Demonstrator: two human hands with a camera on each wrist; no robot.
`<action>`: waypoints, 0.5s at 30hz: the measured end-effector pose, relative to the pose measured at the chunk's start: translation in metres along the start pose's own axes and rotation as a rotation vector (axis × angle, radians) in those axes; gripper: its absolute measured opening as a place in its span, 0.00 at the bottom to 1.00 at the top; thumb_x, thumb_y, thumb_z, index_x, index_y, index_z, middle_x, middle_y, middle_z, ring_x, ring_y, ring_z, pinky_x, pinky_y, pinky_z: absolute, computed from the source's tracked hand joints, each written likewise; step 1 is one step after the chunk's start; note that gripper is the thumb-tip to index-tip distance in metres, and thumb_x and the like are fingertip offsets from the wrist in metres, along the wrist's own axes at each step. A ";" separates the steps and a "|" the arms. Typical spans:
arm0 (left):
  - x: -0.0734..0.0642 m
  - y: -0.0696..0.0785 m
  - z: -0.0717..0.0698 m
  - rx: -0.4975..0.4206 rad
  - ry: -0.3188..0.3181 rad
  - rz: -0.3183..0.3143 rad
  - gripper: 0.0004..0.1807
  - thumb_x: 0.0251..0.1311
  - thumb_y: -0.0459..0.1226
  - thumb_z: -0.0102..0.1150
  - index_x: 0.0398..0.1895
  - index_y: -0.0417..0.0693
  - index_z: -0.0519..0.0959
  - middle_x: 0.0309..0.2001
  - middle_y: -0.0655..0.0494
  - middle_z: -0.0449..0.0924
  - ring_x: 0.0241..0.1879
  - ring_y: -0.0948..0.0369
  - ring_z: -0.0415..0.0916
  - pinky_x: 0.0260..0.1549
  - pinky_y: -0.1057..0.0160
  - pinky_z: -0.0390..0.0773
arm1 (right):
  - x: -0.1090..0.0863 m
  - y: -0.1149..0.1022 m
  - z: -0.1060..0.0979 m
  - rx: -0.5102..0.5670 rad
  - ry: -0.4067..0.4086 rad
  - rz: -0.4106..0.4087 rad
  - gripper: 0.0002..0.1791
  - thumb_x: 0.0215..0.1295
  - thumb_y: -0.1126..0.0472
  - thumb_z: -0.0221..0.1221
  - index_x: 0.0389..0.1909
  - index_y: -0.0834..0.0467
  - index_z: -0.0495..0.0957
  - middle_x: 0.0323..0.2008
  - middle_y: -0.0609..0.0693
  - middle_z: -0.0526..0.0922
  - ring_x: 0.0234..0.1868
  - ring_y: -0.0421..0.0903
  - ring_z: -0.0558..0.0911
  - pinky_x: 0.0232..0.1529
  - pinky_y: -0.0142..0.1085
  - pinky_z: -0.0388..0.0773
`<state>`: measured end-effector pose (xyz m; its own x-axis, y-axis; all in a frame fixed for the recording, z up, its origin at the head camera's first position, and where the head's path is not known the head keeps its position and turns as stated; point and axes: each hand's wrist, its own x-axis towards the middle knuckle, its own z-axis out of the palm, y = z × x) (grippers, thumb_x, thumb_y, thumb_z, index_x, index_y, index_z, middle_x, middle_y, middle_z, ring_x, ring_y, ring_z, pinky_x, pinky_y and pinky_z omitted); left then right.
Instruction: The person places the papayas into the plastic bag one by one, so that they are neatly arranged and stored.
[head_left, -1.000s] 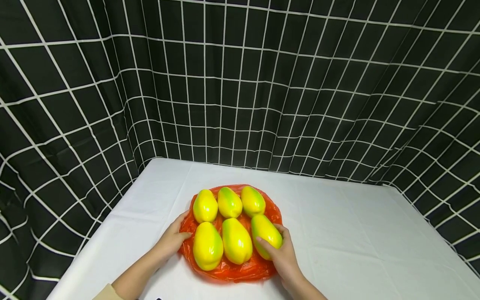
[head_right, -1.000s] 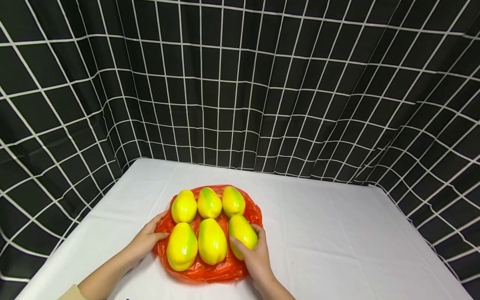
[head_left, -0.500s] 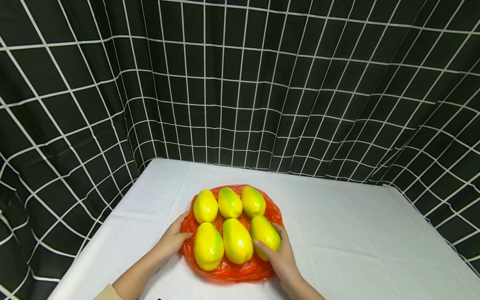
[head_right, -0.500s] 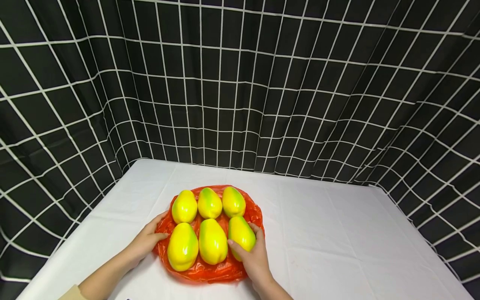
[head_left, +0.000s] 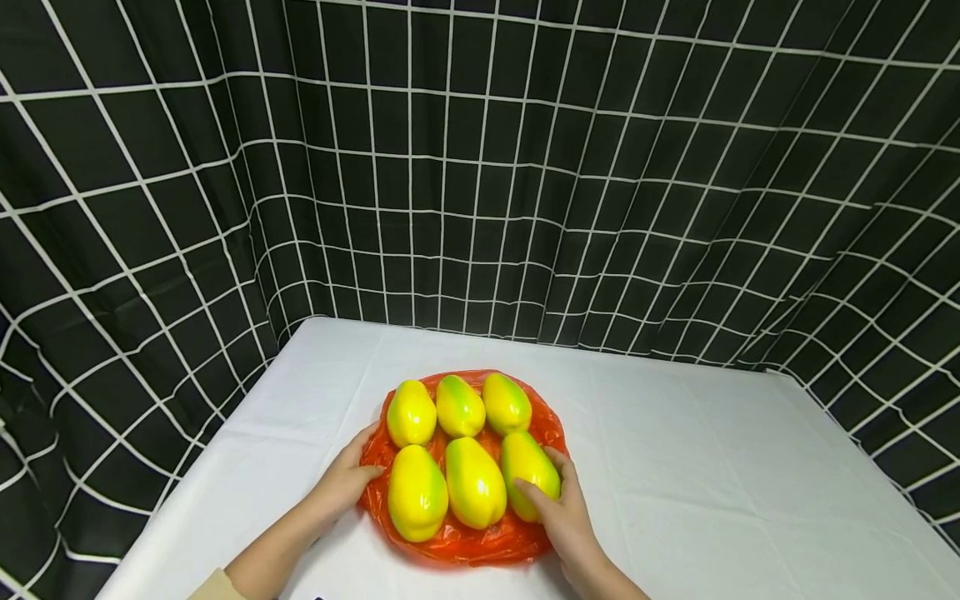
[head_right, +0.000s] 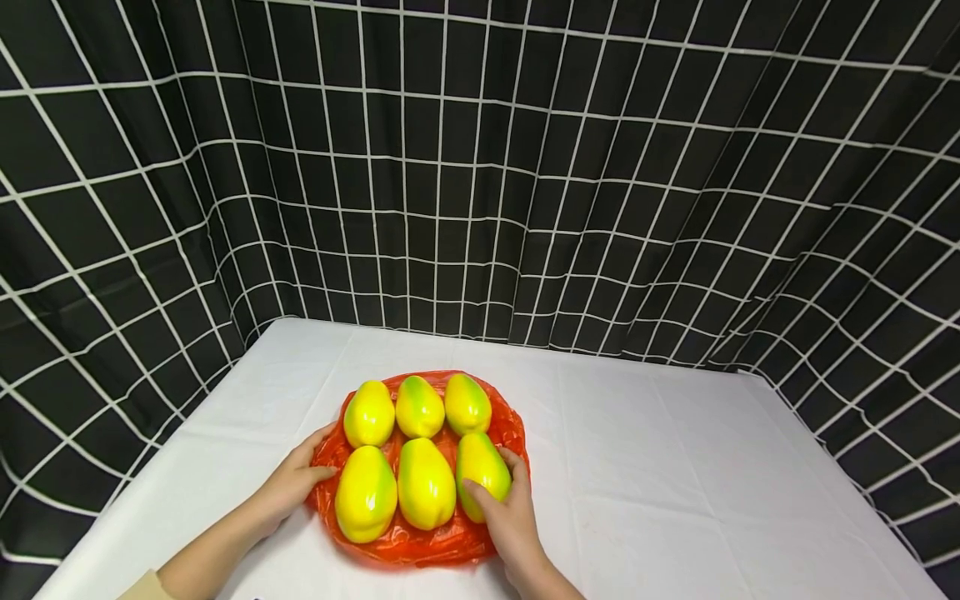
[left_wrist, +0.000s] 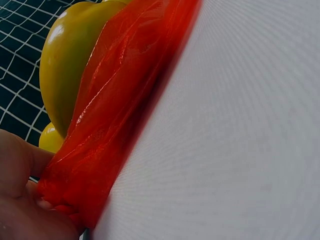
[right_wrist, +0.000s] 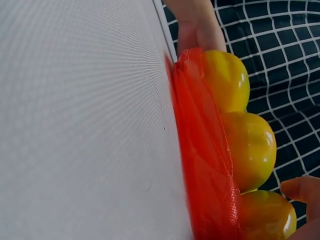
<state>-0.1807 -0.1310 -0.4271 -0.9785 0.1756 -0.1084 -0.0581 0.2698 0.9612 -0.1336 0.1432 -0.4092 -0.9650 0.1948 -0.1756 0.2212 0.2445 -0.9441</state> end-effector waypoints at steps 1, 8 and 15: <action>0.000 0.000 0.000 0.001 -0.001 0.003 0.36 0.58 0.26 0.43 0.71 0.42 0.50 0.71 0.36 0.50 0.68 0.40 0.51 0.65 0.40 0.56 | 0.000 0.000 0.000 0.006 0.001 -0.001 0.42 0.57 0.51 0.60 0.69 0.55 0.50 0.66 0.59 0.57 0.61 0.56 0.63 0.62 0.55 0.64; 0.003 0.001 0.002 0.007 -0.012 0.009 0.36 0.58 0.26 0.44 0.71 0.42 0.50 0.70 0.37 0.51 0.68 0.40 0.53 0.65 0.40 0.57 | -0.001 -0.005 -0.006 0.066 0.008 -0.022 0.39 0.59 0.57 0.57 0.68 0.59 0.50 0.68 0.60 0.55 0.67 0.57 0.58 0.68 0.55 0.56; 0.003 0.013 -0.006 0.122 0.017 0.006 0.38 0.60 0.34 0.49 0.73 0.42 0.46 0.73 0.36 0.38 0.71 0.38 0.40 0.66 0.35 0.44 | 0.011 -0.028 -0.026 -0.023 -0.015 -0.119 0.36 0.61 0.58 0.56 0.68 0.57 0.51 0.71 0.61 0.48 0.73 0.61 0.46 0.69 0.60 0.47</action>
